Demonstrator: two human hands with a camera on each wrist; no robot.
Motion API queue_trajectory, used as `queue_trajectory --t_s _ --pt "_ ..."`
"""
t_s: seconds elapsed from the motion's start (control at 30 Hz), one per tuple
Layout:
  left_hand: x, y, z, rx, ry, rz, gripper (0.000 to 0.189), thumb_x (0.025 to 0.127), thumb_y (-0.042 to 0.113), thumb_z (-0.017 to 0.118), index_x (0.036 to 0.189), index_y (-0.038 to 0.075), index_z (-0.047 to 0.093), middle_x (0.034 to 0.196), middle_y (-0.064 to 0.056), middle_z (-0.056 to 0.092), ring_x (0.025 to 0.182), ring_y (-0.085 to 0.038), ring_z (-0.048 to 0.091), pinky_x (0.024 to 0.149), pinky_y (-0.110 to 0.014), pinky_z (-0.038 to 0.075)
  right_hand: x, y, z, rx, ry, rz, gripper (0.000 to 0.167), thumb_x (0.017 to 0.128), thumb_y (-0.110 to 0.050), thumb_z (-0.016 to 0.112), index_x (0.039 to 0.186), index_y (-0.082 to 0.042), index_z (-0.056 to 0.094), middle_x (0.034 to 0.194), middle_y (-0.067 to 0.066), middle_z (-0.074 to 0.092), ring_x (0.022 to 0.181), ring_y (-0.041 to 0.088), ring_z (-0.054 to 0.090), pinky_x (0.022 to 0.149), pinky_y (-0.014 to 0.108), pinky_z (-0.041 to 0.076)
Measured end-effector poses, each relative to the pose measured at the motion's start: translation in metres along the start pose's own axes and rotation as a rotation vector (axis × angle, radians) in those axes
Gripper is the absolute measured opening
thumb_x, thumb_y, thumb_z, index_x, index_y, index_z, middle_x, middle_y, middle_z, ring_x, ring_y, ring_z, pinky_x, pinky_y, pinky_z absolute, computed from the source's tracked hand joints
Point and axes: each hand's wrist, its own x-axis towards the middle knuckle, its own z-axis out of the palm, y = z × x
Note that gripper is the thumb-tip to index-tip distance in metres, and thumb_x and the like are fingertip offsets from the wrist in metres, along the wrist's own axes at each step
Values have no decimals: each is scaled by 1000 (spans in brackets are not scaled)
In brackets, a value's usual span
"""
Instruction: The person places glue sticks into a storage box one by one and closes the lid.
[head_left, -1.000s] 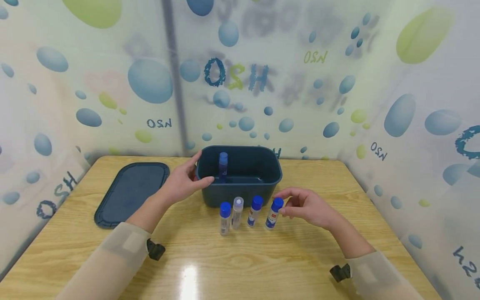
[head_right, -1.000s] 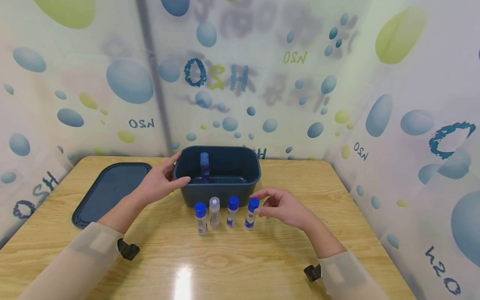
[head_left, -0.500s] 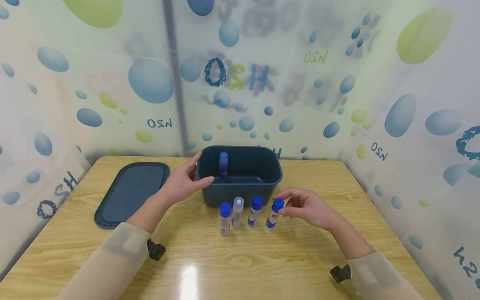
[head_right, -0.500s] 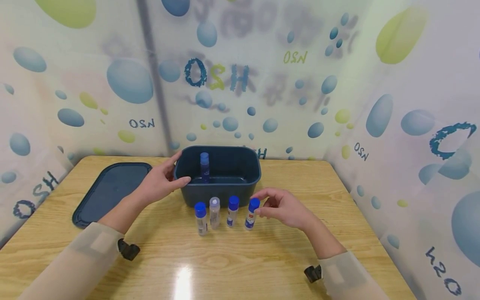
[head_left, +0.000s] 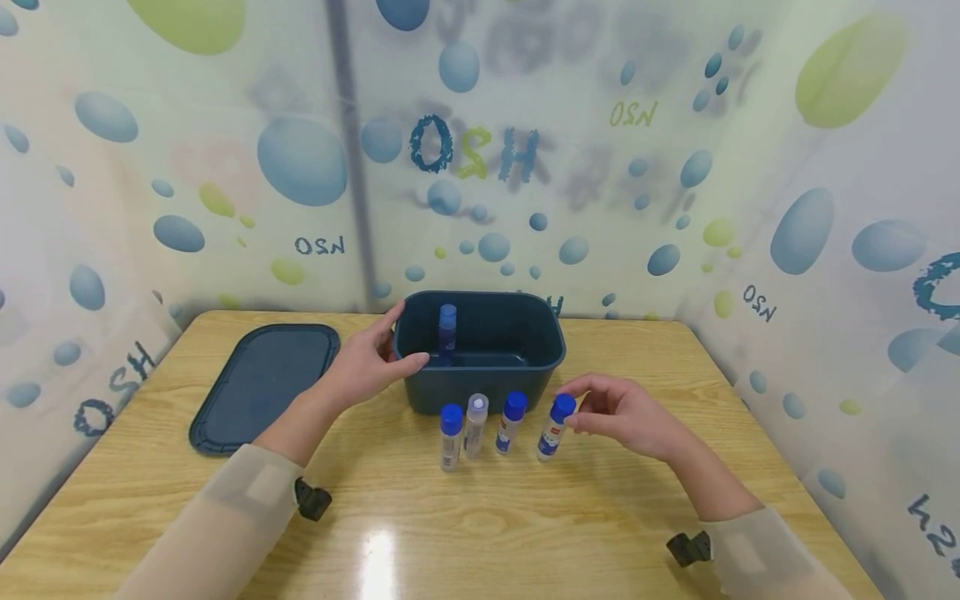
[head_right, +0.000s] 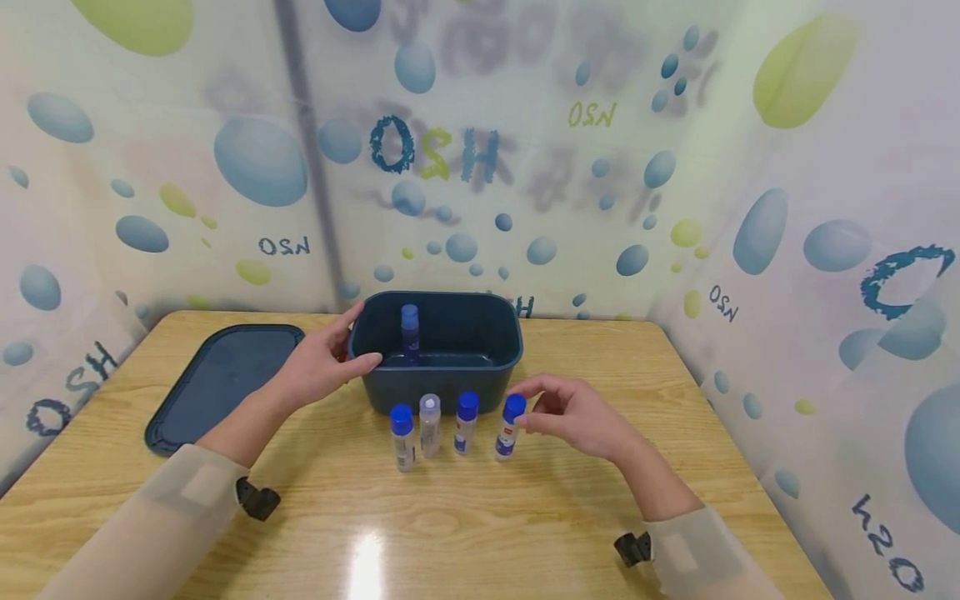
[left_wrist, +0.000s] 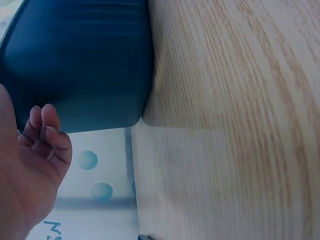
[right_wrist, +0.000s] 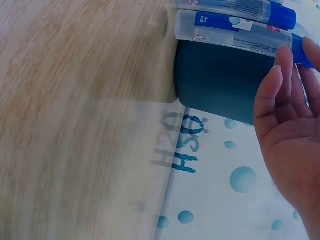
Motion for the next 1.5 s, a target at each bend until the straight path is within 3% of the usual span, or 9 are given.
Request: queue_trajectory --t_s 0.13,0.5,0.9,1.2,1.5 --pt "0 0 0 1 2 -6 101 100 47 81 178 18 23 83 -6 55 77 -23 55 65 -34 45 -2 -4 -2 10 8 -20 32 102 -10 78 134 -6 72 104 17 75 84 21 70 74 28 61" --pt "0 0 0 -4 0 -10 101 100 47 81 178 20 22 83 -6 55 77 -24 55 65 -34 45 -7 -17 -8 -15 60 -107 29 102 -6 76 132 -7 73 97 9 73 78 23 66 66 28 58" --pt "-2 3 -2 -15 -11 -15 100 101 45 80 178 17 21 82 -6 53 77 -23 53 65 -35 44 -6 -41 -12 9 152 -229 26 102 3 72 128 0 70 97 -4 72 79 19 63 68 27 56" --pt "-2 3 -2 -11 -14 -14 100 101 46 79 178 18 21 82 -5 53 76 -23 53 65 -35 43 3 -61 -17 52 200 -286 26 102 5 71 128 4 69 101 -6 74 81 17 64 70 24 57" --pt "-1 4 -1 -7 -15 -8 100 101 46 79 178 18 21 83 -5 54 77 -22 53 65 -35 43 22 -82 -29 96 245 -351 27 102 6 72 127 -4 73 98 -2 72 80 16 62 71 23 55"
